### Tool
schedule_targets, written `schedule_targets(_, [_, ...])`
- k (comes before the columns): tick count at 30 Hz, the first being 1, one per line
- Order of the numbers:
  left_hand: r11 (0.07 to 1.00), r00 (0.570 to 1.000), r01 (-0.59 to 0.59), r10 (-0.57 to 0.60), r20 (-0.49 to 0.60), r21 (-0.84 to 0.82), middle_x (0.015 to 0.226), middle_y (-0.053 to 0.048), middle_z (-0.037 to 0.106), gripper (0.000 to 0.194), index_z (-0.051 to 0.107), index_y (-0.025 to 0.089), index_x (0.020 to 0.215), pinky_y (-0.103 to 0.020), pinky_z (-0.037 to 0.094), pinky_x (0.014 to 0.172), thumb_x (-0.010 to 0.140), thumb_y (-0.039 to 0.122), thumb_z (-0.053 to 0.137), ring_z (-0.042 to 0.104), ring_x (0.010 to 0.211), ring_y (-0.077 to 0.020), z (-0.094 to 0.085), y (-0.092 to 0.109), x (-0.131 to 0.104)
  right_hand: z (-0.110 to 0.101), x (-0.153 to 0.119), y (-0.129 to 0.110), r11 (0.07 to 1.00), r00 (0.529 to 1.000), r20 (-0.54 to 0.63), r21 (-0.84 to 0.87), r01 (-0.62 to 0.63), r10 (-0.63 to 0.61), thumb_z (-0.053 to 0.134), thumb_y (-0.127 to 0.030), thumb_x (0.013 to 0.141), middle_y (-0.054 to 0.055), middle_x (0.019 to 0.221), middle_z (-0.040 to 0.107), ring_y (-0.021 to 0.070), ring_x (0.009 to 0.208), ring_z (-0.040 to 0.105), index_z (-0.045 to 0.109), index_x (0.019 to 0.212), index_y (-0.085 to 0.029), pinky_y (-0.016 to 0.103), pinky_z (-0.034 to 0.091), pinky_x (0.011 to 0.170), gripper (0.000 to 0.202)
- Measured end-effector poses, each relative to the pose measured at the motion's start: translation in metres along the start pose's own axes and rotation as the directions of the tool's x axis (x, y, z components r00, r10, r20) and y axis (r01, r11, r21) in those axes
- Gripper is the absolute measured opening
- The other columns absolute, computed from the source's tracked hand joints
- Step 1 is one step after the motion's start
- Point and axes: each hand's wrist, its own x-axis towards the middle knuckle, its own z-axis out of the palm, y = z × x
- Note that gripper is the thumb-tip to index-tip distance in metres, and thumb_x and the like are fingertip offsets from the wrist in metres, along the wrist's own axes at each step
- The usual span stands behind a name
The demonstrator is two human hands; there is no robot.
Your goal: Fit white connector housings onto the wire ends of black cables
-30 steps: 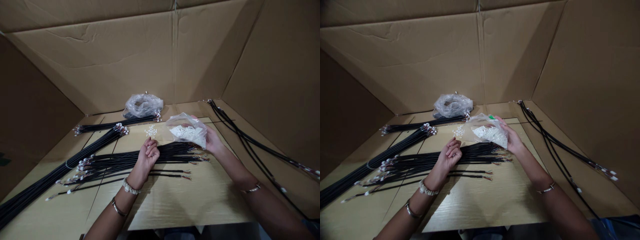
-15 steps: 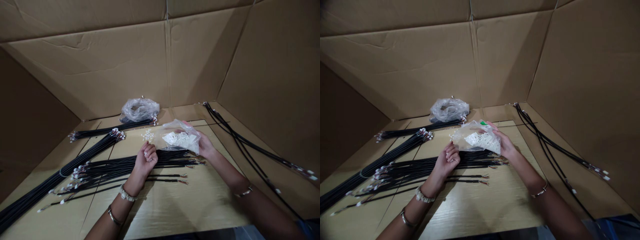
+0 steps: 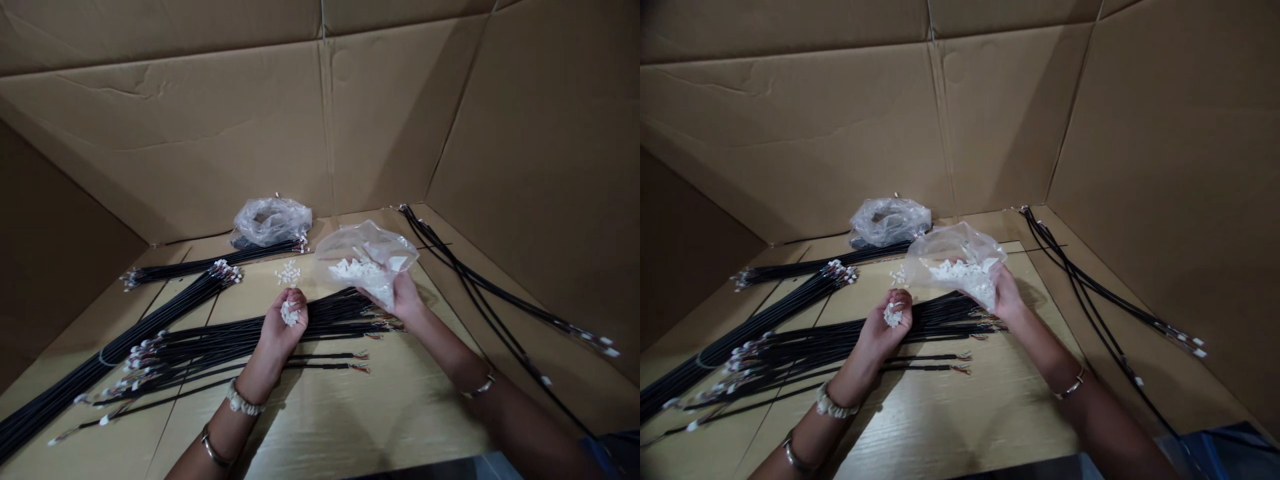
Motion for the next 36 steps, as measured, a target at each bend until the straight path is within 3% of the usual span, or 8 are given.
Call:
schedule_targets(5, [0.998, 1.0, 0.025, -0.026, 0.012, 0.063, 0.042, 0.008, 0.034, 0.05, 0.034, 0.02, 0.055, -0.01, 0.023, 0.029, 0.104, 0.015, 0.024, 0.032, 0.027, -0.0011, -0.006, 0.0, -0.002, 0.01, -0.004, 0.012, 1.0, 0.999, 0.052, -0.014, -0.002, 0.003, 0.046, -0.041, 0.086, 0.009, 0.106, 0.076, 0.029, 0.101, 0.071, 0.065, 0.113, -0.021, 0.046, 0.061, 0.078, 0.039])
schedule_targets(8, [0.993, 0.998, 0.037, -0.043, 0.051, 0.115, 0.04, 0.009, 0.031, 0.051, 0.03, 0.021, 0.054, -0.011, 0.019, 0.027, 0.104, 0.015, 0.025, 0.028, 0.025, -0.001, -0.008, 0.0, -0.004, 0.014, -0.01, 0.016, 0.999, 0.999, 0.051, 0.046, -0.015, 0.013, 0.043, -0.044, 0.089, 0.006, 0.114, 0.075, 0.0239, 0.099, 0.071, 0.065, 0.112, -0.024, 0.037, 0.063, 0.069, 0.038])
schedule_targets(14, [0.983, 0.992, 0.08, -0.094, 0.081, 0.167, 0.039, 0.009, 0.03, 0.05, 0.023, 0.023, 0.055, -0.014, 0.019, 0.027, 0.105, 0.017, 0.025, 0.026, 0.025, -0.0022, -0.007, -0.001, -0.005, 0.011, -0.011, 0.02, 0.987, 0.998, 0.048, 0.154, -0.048, 0.041, 0.043, -0.049, 0.092, 0.007, 0.11, 0.075, 0.0211, 0.09, 0.071, 0.061, 0.121, -0.025, 0.027, 0.06, 0.054, 0.041])
schedule_targets(17, [0.981, 0.992, 0.081, -0.097, 0.086, 0.178, 0.039, 0.009, 0.031, 0.05, 0.024, 0.023, 0.055, -0.014, 0.02, 0.028, 0.104, 0.017, 0.024, 0.028, 0.025, -0.0026, -0.008, 0.0, -0.004, 0.009, -0.008, 0.021, 0.971, 0.996, -0.061, 0.235, -0.048, 0.065, 0.042, -0.049, 0.094, 0.008, 0.101, 0.077, 0.0208, 0.082, 0.071, 0.061, 0.12, -0.023, 0.03, 0.061, 0.059, 0.041])
schedule_targets(20, [0.979, 0.99, 0.083, -0.102, 0.1, 0.185, 0.04, 0.009, 0.031, 0.05, 0.026, 0.023, 0.054, -0.014, 0.02, 0.028, 0.104, 0.016, 0.024, 0.029, 0.026, -0.0027, -0.012, 0.001, -0.002, 0.009, -0.006, 0.02, 0.945, 0.988, -0.142, 0.326, -0.015, 0.065, 0.04, -0.047, 0.096, 0.009, 0.102, 0.076, 0.0215, 0.09, 0.072, 0.056, 0.126, -0.02, 0.032, 0.062, 0.07, 0.043])
schedule_targets(25, [0.978, 0.988, 0.082, -0.104, 0.11, 0.191, 0.041, 0.009, 0.029, 0.05, 0.028, 0.022, 0.054, -0.015, 0.019, 0.029, 0.103, 0.014, 0.026, 0.029, 0.027, -0.0032, -0.015, 0.001, -0.001, 0.012, -0.003, 0.02, 0.942, 0.998, -0.067, 0.336, 0.004, 0.02, 0.04, -0.047, 0.096, 0.012, 0.114, 0.073, 0.0242, 0.108, 0.068, 0.044, 0.141, -0.018, 0.035, 0.061, 0.079, 0.053])
schedule_targets(32, [0.993, 0.996, 0.06, -0.066, 0.053, 0.105, 0.042, 0.008, 0.032, 0.049, 0.03, 0.022, 0.056, -0.014, 0.023, 0.03, 0.105, 0.016, 0.023, 0.031, 0.029, -0.0033, -0.008, 0.0, -0.003, 0.016, -0.003, 0.02, 0.948, 0.991, -0.113, 0.316, -0.031, 0.071, 0.029, -0.049, 0.098, 0.017, 0.11, 0.073, 0.0243, 0.104, 0.071, 0.047, 0.134, -0.014, 0.033, 0.062, 0.074, 0.053])
schedule_targets(36, [0.996, 0.997, 0.053, -0.057, 0.052, 0.067, 0.043, 0.007, 0.036, 0.049, 0.034, 0.02, 0.056, -0.011, 0.029, 0.033, 0.104, 0.016, 0.023, 0.036, 0.032, -0.0022, -0.003, -0.001, -0.004, 0.015, -0.003, 0.021, 0.946, 0.992, -0.08, 0.318, -0.063, 0.093, 0.034, -0.047, 0.096, 0.017, 0.113, 0.073, 0.0239, 0.106, 0.07, 0.047, 0.133, -0.015, 0.033, 0.062, 0.073, 0.05])
